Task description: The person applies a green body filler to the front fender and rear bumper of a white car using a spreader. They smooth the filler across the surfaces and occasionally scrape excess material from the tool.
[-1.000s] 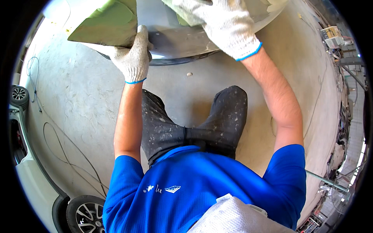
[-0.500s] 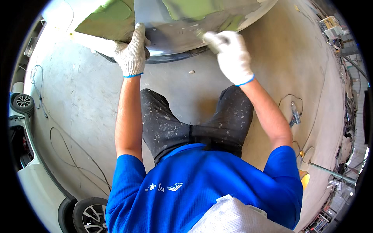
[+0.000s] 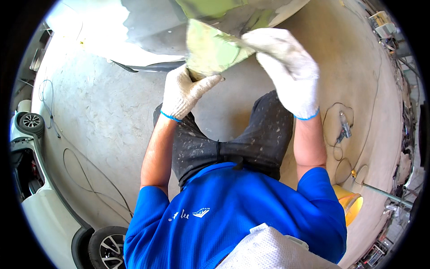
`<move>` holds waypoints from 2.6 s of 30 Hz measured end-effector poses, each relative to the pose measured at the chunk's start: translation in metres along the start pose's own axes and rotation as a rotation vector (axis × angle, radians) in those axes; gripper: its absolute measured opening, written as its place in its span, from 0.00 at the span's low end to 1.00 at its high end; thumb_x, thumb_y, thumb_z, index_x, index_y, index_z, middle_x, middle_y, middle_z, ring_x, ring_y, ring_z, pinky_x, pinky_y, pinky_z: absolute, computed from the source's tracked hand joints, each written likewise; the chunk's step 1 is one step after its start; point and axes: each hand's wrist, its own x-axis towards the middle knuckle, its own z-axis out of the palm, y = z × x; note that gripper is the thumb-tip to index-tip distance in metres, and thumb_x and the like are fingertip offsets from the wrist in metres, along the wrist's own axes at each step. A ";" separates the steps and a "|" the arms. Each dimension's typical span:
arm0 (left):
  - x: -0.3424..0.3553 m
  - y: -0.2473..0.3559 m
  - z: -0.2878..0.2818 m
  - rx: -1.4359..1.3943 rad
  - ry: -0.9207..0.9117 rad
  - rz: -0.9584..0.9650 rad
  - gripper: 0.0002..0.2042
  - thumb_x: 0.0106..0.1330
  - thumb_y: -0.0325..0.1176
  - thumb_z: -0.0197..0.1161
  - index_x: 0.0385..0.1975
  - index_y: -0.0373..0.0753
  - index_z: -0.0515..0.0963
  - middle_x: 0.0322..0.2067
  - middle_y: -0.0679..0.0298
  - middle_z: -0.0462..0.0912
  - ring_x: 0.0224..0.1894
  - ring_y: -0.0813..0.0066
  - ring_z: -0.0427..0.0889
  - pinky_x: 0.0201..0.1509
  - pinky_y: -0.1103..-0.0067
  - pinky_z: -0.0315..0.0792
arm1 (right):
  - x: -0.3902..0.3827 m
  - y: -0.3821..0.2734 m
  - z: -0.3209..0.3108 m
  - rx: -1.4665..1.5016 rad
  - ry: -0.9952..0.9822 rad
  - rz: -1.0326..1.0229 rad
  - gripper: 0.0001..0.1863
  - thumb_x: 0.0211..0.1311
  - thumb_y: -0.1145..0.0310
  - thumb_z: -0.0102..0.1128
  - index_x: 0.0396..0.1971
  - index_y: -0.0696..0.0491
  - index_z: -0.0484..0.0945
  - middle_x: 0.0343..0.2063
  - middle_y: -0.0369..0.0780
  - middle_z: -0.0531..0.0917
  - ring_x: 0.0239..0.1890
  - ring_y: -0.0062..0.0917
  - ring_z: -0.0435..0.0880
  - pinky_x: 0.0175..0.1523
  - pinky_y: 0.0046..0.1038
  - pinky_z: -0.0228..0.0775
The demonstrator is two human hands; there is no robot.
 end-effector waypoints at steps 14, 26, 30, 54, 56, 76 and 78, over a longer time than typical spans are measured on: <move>0.059 0.002 -0.050 -0.359 0.597 0.231 0.16 0.62 0.38 0.69 0.22 0.33 0.73 0.12 0.59 0.75 0.07 0.74 0.70 0.09 0.79 0.63 | 0.061 0.120 -0.055 -0.836 -0.017 -0.417 0.19 0.54 0.76 0.58 0.46 0.45 0.81 0.42 0.34 0.83 0.46 0.31 0.81 0.55 0.33 0.73; 0.074 -0.014 -0.060 -0.476 0.592 0.358 0.20 0.60 0.42 0.69 0.12 0.36 0.75 0.10 0.60 0.75 0.06 0.74 0.70 0.10 0.79 0.66 | 0.019 0.124 -0.034 -1.030 -0.300 -0.427 0.22 0.51 0.76 0.59 0.48 0.43 0.81 0.45 0.30 0.83 0.48 0.28 0.79 0.56 0.32 0.71; 0.066 -0.017 -0.068 -0.446 0.557 0.330 0.18 0.60 0.41 0.69 0.15 0.36 0.76 0.10 0.60 0.76 0.07 0.74 0.71 0.10 0.79 0.66 | 0.011 0.113 -0.033 -0.910 -0.228 -0.384 0.25 0.50 0.78 0.58 0.50 0.42 0.81 0.48 0.30 0.83 0.47 0.29 0.79 0.55 0.31 0.71; 0.052 -0.004 -0.070 -0.488 0.466 0.361 0.18 0.62 0.43 0.67 0.16 0.37 0.74 0.11 0.60 0.74 0.08 0.73 0.70 0.10 0.79 0.65 | -0.004 0.017 0.038 -0.953 -0.537 -0.290 0.20 0.56 0.67 0.59 0.51 0.45 0.79 0.42 0.33 0.79 0.43 0.29 0.75 0.50 0.33 0.70; 0.053 -0.007 -0.073 -0.488 0.424 0.349 0.18 0.62 0.43 0.67 0.16 0.37 0.75 0.11 0.61 0.74 0.08 0.73 0.70 0.10 0.79 0.65 | 0.001 0.007 0.030 -0.934 -0.442 -0.202 0.19 0.56 0.74 0.58 0.50 0.48 0.81 0.44 0.35 0.81 0.44 0.29 0.78 0.52 0.28 0.71; -0.042 -0.027 0.012 -0.454 -0.291 -0.177 0.18 0.55 0.32 0.74 0.43 0.30 0.80 0.33 0.68 0.84 0.32 0.84 0.78 0.33 0.82 0.74 | -0.044 0.000 -0.014 0.068 -0.063 0.647 0.14 0.62 0.80 0.55 0.48 0.60 0.79 0.41 0.40 0.83 0.46 0.27 0.82 0.55 0.26 0.72; -0.047 -0.031 0.025 -0.469 -0.430 -0.220 0.16 0.53 0.32 0.74 0.39 0.31 0.80 0.25 0.69 0.80 0.23 0.85 0.74 0.24 0.84 0.69 | -0.046 -0.004 -0.011 0.372 0.261 0.748 0.17 0.62 0.82 0.53 0.50 0.59 0.77 0.46 0.38 0.82 0.50 0.21 0.79 0.58 0.26 0.71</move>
